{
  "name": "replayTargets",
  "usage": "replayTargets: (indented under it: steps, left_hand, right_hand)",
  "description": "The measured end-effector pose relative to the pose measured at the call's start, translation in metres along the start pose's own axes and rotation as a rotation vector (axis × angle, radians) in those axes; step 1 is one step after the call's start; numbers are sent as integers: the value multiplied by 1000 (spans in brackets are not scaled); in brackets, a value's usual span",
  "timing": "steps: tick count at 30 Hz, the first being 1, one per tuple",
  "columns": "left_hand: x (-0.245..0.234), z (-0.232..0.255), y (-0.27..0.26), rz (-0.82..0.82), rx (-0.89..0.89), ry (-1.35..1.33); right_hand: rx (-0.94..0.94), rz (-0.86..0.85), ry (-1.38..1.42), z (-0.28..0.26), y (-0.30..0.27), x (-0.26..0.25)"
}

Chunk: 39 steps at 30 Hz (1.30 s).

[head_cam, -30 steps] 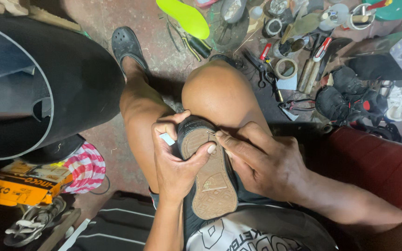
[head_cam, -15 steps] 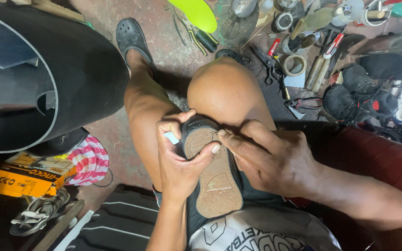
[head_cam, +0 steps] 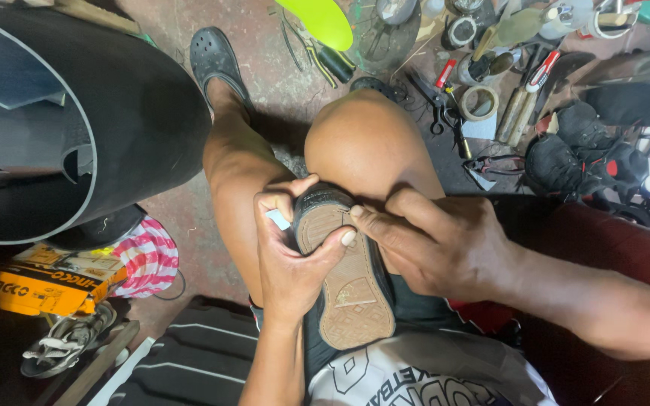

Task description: The person is repairing a black shoe by hand-sewing the sole to the upper. They use a needle and thread to stitch along the perimeter of the shoe's sole, pulling the thread tight after each stitch. The person is sitting on the floor in a cluttered workshop environment.

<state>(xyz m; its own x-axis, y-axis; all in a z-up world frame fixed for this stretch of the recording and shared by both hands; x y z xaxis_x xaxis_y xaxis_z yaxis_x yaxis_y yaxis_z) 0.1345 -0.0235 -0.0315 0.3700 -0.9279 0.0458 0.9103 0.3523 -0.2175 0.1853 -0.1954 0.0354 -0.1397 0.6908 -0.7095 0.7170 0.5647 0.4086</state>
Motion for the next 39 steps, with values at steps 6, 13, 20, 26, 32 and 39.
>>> replayTargets:
  steps: [6,13,20,26,32,39]
  left_hand:
    - [0,-1,-2,-7,-22,-78]
    - [-1,-4,-5,-10,-53,-114]
    - [0,-5,-4,-2,-32,4]
    - [0,-1,1,6,3,39]
    - [-3,-1,-1,24,28,97]
    - [-2,-3,-2,15,22,53]
  right_hand:
    - [152,-42,208,12,-8,-1]
    - [65,41,67,1,-12,-5]
    - [-15,29,-54,-2,-4,-2]
    - [-31,-10,-27,-2,6,-4]
    - [-56,-41,-37,-2,7,0]
    - [-73,-52,9,-3,14,1]
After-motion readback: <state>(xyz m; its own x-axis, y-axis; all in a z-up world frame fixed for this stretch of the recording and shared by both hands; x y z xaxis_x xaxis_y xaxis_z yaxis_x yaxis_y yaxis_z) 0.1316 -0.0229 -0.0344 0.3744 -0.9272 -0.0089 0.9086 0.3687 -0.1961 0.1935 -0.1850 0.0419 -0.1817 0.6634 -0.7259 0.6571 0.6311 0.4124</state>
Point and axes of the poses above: each hand's wrist, its own y-axis towards the middle knuckle, its own x-axis out of the palm, z = x × y, the point moved 6 cm from there along y, towards the middle knuckle, and after that the axes turned 10 degrees about z, right-handed, at the moved point
